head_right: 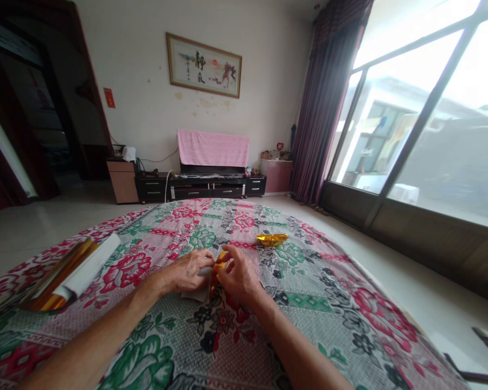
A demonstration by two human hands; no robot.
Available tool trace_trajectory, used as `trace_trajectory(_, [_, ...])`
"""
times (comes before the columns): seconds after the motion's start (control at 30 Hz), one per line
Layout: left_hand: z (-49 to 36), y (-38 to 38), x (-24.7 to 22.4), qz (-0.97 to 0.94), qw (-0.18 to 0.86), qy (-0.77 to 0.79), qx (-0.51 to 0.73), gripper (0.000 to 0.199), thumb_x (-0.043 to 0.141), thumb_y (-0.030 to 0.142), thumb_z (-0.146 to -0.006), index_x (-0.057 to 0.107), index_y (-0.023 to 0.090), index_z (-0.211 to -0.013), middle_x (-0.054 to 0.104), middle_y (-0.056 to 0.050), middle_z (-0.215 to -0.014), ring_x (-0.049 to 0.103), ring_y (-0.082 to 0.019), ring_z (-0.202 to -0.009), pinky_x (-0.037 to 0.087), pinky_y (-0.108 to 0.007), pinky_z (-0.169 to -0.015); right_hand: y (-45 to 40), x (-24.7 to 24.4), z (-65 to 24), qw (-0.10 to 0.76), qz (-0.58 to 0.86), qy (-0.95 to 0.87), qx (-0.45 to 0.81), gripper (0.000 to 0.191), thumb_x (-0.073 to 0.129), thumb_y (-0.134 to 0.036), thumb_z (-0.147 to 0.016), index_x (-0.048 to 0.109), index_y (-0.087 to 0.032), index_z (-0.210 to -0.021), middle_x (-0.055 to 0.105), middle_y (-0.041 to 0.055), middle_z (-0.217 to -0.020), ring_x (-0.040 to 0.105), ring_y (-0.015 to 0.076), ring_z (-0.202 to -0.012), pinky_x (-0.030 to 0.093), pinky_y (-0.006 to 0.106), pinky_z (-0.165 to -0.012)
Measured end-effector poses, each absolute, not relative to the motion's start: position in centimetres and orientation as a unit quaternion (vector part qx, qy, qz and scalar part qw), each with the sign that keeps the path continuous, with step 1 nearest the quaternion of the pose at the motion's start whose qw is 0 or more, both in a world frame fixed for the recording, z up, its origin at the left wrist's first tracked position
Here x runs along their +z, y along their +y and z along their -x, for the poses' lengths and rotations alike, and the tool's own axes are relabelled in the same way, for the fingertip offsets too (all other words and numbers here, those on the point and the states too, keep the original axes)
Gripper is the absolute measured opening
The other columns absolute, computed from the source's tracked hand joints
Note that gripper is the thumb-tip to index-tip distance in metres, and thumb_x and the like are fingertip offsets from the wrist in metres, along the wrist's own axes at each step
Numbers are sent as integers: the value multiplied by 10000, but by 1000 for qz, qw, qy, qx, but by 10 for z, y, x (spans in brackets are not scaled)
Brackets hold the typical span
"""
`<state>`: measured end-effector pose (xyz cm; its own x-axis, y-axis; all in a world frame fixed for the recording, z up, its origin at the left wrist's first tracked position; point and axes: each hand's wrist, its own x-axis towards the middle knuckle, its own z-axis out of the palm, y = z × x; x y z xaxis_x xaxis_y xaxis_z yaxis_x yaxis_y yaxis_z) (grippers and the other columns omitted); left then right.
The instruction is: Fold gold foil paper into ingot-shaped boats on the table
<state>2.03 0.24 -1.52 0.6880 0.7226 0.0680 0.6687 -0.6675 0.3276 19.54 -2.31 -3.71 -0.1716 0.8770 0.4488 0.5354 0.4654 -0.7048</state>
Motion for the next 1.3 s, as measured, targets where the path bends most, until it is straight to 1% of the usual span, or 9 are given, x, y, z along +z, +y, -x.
trace_trajectory(0.1, [-21, 3, -15, -903, 123, 395, 116, 275, 532, 322, -731, 581, 189, -966, 547, -54, -960, 509, -195, -883, 411, -275, -792, -26, -36, -195, 403, 461, -775, 157, 469, 531, -146, -673, 467, -200, -1135, 621, 25, -934, 555, 97, -617, 445, 229, -596])
trace_trajectory(0.2, [-20, 2, -14, -894, 128, 412, 122, 267, 540, 353, -713, 562, 179, -915, 557, -47, -908, 527, -193, -830, 419, -263, -726, -30, -34, -194, 378, 457, -794, 134, 469, 517, -128, -669, 471, -213, -1128, 618, 14, -934, 546, 104, -640, 435, 235, -624])
trace_trajectory(0.3, [-19, 3, -15, -894, 138, 405, 131, 233, 517, 338, -728, 566, 186, -897, 567, -41, -906, 536, -186, -831, 416, -262, -744, -33, -31, -194, 363, 463, -802, 104, 412, 501, -109, -668, 516, -205, -1069, 604, 14, -889, 538, 117, -672, 418, 238, -646])
trace_trajectory(0.5, [-16, 9, -21, -897, 144, 390, 147, 191, 506, 270, -717, 602, 193, -863, 572, -31, -918, 536, -173, -862, 412, -268, -789, -37, -28, -197, 319, 467, -823, 61, 224, 496, -120, -694, 624, -199, -860, 557, 28, -813, 532, 133, -726, 400, 229, -662])
trace_trajectory(0.77, [-17, 9, -17, -900, 169, 369, 156, 161, 525, 198, -666, 620, 177, -795, 591, -38, -931, 537, -174, -857, 413, -268, -774, -36, -32, -201, 290, 454, -841, 40, 172, 522, -202, -756, 635, -208, -885, 567, 38, -909, 541, 144, -808, 412, 256, -741])
trace_trajectory(0.93, [-14, 5, -12, -891, 192, 383, 150, 249, 498, 167, -658, 620, 183, -875, 596, -34, -964, 538, -168, -857, 416, -257, -760, -36, -32, -201, 279, 439, -854, 22, 174, 544, -223, -751, 615, -201, -908, 577, 42, -920, 533, 162, -850, 406, 278, -776])
trace_trajectory(1.03, [-14, 2, -9, -874, 195, 419, 147, 324, 492, 194, -666, 597, 193, -972, 598, -31, -929, 543, -163, -791, 418, -251, -695, -36, -32, -201, 272, 435, -858, 19, 149, 550, -231, -750, 610, -201, -883, 577, 38, -890, 530, 161, -830, 406, 274, -762])
trace_trajectory(1.17, [-14, -1, -6, -861, 226, 429, 154, 427, 508, 236, -665, 542, 219, -1091, 601, -23, -963, 545, -160, -796, 416, -236, -677, -37, -31, -201, 269, 446, -853, 15, 118, 549, -281, -765, 599, -198, -831, 578, 43, -908, 526, 164, -829, 410, 272, -745])
trace_trajectory(1.3, [-14, -1, -4, -864, 234, 418, 154, 458, 525, 238, -640, 545, 226, -1097, 602, -20, -1014, 539, -155, -800, 413, -224, -675, -38, -31, -201, 263, 452, -852, 9, 155, 574, -295, -747, 597, -208, -874, 574, 45, -935, 522, 171, -839, 412, 276, -745])
